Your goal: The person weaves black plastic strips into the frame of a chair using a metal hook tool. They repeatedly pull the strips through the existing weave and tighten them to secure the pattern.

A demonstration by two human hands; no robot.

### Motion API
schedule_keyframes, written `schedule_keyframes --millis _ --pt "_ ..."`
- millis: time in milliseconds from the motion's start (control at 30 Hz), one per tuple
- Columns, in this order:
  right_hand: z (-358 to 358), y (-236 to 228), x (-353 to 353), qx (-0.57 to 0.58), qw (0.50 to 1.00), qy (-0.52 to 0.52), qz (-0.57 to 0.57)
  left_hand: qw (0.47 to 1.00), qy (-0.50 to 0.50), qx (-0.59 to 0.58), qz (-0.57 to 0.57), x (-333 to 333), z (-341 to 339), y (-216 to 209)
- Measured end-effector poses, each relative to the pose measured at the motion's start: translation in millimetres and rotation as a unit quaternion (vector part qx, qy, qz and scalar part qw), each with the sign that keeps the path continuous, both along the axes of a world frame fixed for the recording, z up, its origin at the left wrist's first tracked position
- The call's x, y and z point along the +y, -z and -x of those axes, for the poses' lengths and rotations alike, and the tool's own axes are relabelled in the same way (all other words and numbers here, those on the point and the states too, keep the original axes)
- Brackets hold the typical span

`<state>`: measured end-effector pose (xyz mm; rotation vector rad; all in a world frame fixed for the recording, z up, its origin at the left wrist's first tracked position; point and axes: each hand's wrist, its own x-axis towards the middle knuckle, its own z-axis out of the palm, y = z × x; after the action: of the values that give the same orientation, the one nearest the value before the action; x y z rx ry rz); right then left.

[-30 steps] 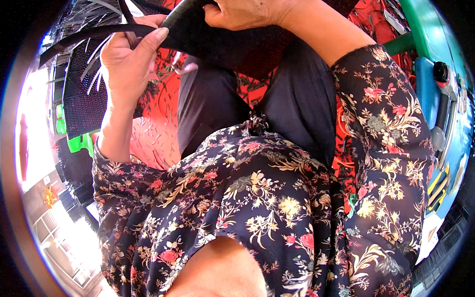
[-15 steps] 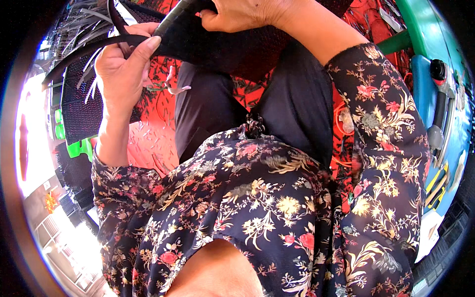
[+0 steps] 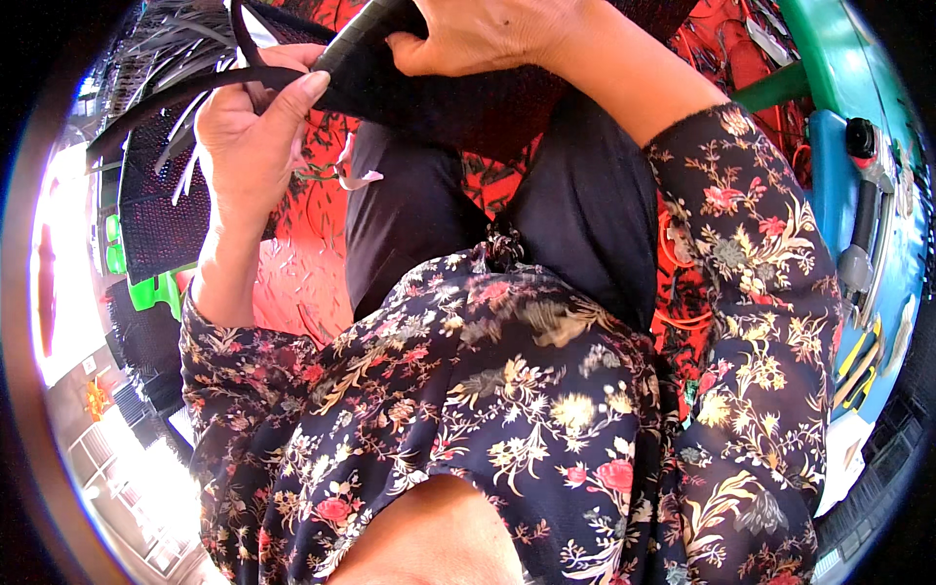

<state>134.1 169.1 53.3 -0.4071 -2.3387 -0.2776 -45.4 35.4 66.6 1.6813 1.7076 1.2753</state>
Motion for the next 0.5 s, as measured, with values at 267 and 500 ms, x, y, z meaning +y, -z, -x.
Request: schedule_keyframes --millis 267,500 --pt "-11 2 17 -0.048 0.998 -0.031 0.006 0.999 0.018 0.0 -0.027 11 9 11" --pt "-2 13 1 0.016 0.998 0.018 -0.06 0.999 0.008 -0.023 -0.027 10 10 12"
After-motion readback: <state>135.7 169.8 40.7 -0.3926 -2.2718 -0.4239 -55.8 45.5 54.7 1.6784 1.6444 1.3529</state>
